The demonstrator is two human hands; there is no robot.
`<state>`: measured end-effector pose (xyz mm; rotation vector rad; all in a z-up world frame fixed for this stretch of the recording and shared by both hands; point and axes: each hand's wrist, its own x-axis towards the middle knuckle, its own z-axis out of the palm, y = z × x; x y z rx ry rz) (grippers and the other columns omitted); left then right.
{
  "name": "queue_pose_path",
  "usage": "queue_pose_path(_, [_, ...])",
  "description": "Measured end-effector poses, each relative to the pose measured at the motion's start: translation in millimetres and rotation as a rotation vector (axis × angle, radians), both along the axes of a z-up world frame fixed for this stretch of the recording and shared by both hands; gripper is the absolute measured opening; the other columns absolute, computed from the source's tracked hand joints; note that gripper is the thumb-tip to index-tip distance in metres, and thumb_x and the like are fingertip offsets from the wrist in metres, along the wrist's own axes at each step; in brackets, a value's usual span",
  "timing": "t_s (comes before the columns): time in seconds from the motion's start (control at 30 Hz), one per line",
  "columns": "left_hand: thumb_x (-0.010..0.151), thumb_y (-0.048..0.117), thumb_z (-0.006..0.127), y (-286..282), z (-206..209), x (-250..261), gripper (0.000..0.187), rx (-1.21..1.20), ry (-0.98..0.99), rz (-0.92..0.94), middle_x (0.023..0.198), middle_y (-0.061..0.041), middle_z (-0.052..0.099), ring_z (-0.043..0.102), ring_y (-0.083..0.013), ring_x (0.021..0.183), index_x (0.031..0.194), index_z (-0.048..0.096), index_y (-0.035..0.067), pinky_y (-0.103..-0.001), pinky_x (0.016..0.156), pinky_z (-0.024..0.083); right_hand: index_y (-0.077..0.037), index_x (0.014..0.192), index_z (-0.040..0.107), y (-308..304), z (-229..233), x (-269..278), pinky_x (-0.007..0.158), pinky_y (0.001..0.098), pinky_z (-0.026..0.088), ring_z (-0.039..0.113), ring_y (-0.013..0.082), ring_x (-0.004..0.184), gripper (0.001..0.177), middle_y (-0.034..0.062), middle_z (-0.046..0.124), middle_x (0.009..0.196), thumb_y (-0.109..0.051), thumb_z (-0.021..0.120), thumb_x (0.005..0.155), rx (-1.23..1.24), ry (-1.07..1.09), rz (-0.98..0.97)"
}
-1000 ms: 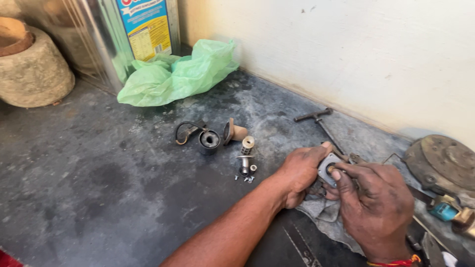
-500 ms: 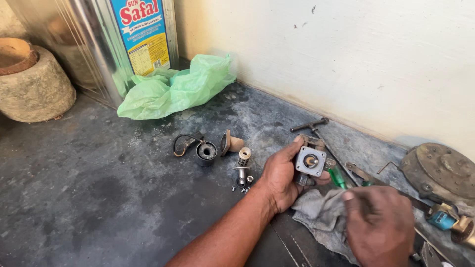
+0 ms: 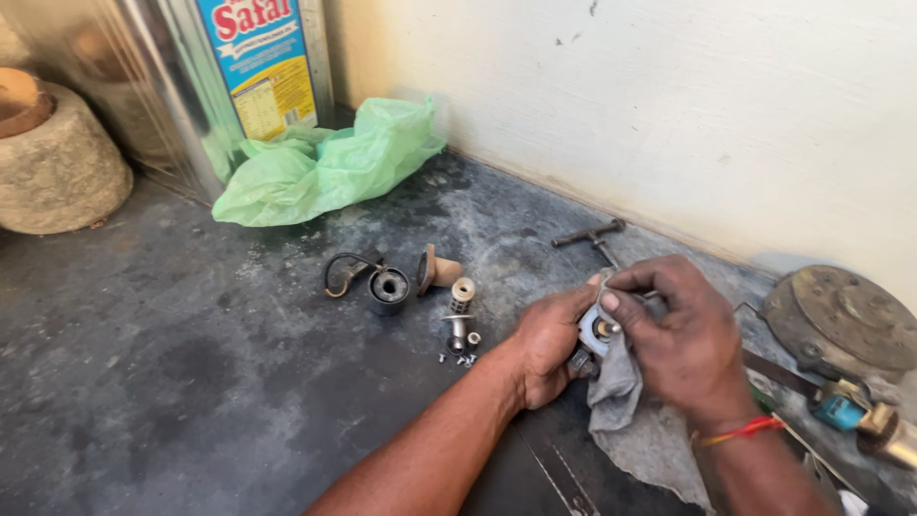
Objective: The person disassembles a carburetor on a workbench by hand, using a screwdriver and a metal tool to remove internal components and wiping them with a cloth.
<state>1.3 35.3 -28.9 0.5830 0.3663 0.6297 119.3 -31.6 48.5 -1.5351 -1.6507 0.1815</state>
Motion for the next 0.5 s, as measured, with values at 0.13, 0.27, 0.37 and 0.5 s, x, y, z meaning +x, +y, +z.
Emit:
queue_pose_path(0.13, [0.108, 0.043, 0.050, 0, 5, -3, 0.037, -0.018, 0.036, 0.061, 0.094, -0.001, 0.070, 0.068, -0.0128, 0.080, 0.116, 0.065, 0.010, -0.030, 0.070, 0.058, -0.009, 0.094, 0.075, 2, 12, 10, 0.076, 0.0343, 0.059, 0.070, 0.0196, 0.087, 0.016, 0.0065, 0.071, 0.095, -0.017, 0.082, 0.082, -0.131, -0.135, -0.079])
queue_pose_path(0.27, [0.109, 0.045, 0.049, -2, 8, -4, 0.042, 0.010, 0.076, 0.067, 0.094, -0.004, 0.070, 0.067, -0.0129, 0.082, 0.113, 0.065, 0.007, -0.030, 0.074, 0.059, -0.010, 0.106, 0.075, -22, -28, 15, 0.067, 0.0305, 0.057, 0.068, 0.0184, 0.079, 0.018, 0.0069, 0.069, 0.095, -0.016, 0.079, 0.089, 0.009, -0.165, -0.115])
queue_pose_path(0.37, [0.109, 0.045, 0.051, -4, 7, -4, 0.042, 0.038, 0.065, 0.096, 0.095, -0.006, 0.070, 0.066, -0.0151, 0.082, 0.110, 0.065, 0.006, -0.032, 0.075, 0.057, -0.009, 0.101, 0.073, -46, -51, 32, 0.062, 0.0290, 0.059, 0.072, 0.0168, 0.073, 0.012, 0.0061, 0.070, 0.091, -0.012, 0.075, 0.090, -0.057, -0.179, -0.215])
queue_pose_path(0.5, [0.107, 0.042, 0.051, 0, -1, 6, 0.039, 0.082, -0.040, 0.139, 0.097, -0.008, 0.068, 0.063, -0.0194, 0.085, 0.107, 0.065, 0.005, -0.037, 0.079, 0.053, -0.002, 0.114, 0.067, -63, -72, 53, 0.078, 0.0260, 0.054, 0.067, 0.0181, 0.088, 0.019, 0.0100, 0.070, 0.099, -0.005, 0.073, 0.097, 0.073, 0.259, -0.345])
